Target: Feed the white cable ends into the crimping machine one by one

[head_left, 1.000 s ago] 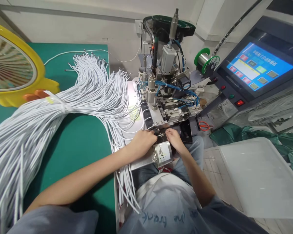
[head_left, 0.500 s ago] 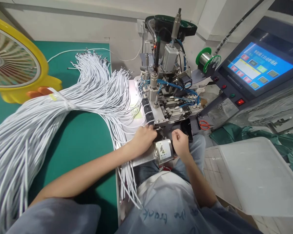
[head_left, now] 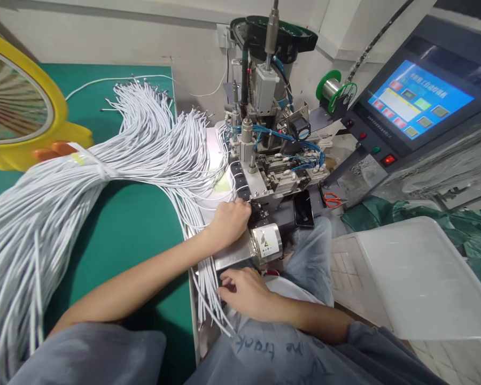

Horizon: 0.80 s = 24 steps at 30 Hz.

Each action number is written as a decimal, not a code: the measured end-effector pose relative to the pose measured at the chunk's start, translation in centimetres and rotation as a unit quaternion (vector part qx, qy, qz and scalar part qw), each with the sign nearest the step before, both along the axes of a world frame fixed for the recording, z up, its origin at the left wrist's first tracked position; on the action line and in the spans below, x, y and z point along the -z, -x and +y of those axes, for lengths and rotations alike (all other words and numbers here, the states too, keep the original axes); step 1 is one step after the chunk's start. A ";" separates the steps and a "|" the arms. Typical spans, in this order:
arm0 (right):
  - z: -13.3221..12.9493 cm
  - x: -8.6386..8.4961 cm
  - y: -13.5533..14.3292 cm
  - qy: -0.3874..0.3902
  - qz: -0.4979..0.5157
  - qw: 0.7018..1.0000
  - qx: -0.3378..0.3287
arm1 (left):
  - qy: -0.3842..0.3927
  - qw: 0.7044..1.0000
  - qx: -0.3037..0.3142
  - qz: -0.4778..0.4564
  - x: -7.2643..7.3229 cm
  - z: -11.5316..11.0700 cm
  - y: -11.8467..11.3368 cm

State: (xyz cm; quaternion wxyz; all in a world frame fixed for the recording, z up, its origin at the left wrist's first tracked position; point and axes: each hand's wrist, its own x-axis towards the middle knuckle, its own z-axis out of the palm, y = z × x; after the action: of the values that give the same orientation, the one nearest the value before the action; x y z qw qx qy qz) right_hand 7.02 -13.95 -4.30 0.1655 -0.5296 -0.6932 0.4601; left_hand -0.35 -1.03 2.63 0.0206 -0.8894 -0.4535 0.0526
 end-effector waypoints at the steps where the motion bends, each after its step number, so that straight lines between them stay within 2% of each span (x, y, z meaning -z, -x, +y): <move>1: 0.0 0.0 0.0 0.010 0.012 1.000 0.005 | 0.001 1.000 0.000 -0.002 -0.1 0.0 0.0; 4: 0.1 -0.4 0.1 0.039 0.037 0.999 0.003 | -0.001 1.000 0.002 -0.009 -0.4 0.0 0.0; 8: 0.2 -1.8 -0.6 0.011 0.007 1.000 0.005 | -0.008 0.999 0.004 -0.037 -0.6 -0.3 -0.3; 10: 0.5 -2.6 -1.8 -0.011 0.001 1.000 0.024 | -0.004 0.995 0.060 -0.077 -0.7 -0.8 -0.6; 13: 1.8 -3.6 -4.9 -0.046 -0.006 0.996 0.080 | 0.003 0.966 0.199 -0.167 -0.6 -1.5 -1.1; 15: 3.2 -4.0 -7.3 -0.086 -0.013 0.989 0.123 | 0.018 0.944 0.233 -0.234 -0.5 -1.8 -1.3; 19: 5.8 -4.6 -10.7 -0.106 0.085 0.975 0.179 | 0.104 0.908 0.188 -0.359 0.0 -1.3 -1.2; 22: 6.9 -4.9 -11.2 -0.073 0.179 0.951 0.242 | 0.158 0.883 0.169 -0.407 0.4 -0.6 -1.0; 24: 7.1 -5.1 -11.0 -0.052 0.229 0.936 0.261 | 0.160 0.874 0.166 -0.429 0.6 -0.3 -1.0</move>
State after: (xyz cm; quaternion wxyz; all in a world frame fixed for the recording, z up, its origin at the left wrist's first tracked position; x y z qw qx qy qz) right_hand 18.02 -6.80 0.84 0.4614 -0.5627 -0.4969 0.4729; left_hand 0.63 -1.29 1.98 -0.3101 -0.8782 -0.2489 -0.2660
